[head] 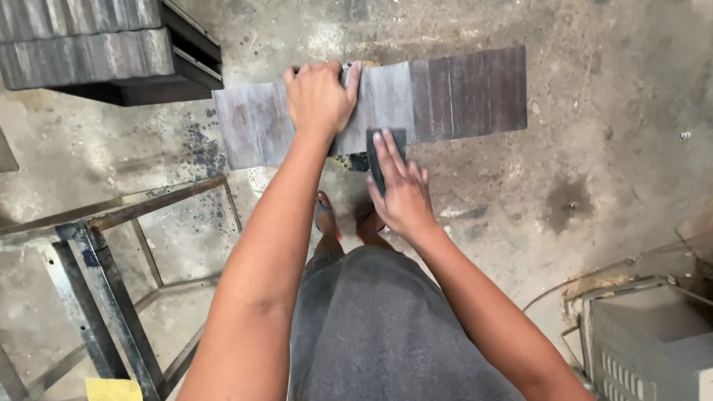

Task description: The person sands a rectangular wooden plank using a sanding block held in the right hand while stabilizing the plank with the left hand. The person flips the plank over to sand the other side and continues the sanding process.

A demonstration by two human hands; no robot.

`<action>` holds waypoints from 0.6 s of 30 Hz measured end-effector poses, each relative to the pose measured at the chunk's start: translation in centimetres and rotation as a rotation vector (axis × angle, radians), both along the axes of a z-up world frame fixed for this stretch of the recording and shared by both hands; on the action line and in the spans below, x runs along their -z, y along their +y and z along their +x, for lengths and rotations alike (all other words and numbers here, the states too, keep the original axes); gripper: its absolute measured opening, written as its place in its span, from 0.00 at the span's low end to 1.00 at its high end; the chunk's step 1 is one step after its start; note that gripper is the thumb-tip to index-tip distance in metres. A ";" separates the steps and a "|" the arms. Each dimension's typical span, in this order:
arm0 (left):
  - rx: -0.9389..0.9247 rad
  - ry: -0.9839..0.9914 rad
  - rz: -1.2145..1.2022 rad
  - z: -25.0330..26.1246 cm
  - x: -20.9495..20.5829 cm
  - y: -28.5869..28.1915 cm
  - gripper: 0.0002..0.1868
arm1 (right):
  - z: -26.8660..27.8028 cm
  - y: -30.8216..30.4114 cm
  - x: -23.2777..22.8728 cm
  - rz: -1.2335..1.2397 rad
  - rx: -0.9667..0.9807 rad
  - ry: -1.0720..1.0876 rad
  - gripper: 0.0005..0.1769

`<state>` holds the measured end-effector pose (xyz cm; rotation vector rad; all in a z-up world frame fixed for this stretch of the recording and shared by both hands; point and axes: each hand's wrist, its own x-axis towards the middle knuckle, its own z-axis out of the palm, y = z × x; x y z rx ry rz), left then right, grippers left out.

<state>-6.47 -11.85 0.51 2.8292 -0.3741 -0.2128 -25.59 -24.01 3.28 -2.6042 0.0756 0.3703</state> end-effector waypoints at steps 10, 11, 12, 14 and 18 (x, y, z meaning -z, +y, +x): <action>-0.015 0.016 -0.025 0.4 -0.3 -0.2 0.38 | 1.1 0.0 0.9 0.030 -0.001 0.001 0.50; -0.011 0.016 -0.029 0.5 -0.3 -0.2 0.38 | 0.2 -0.2 -0.1 0.026 0.003 0.001 0.50; -0.009 -0.001 -0.039 0.7 -0.4 -0.2 0.37 | -0.6 -0.2 -1.1 0.061 -0.006 0.033 0.45; -0.015 -0.012 -0.054 0.8 -0.2 -0.1 0.36 | -1.8 -0.3 -2.1 0.090 -0.020 0.071 0.40; -0.014 -0.013 -0.042 0.5 -0.4 -0.1 0.36 | 0.1 -0.5 -1.8 -0.072 0.019 0.040 0.40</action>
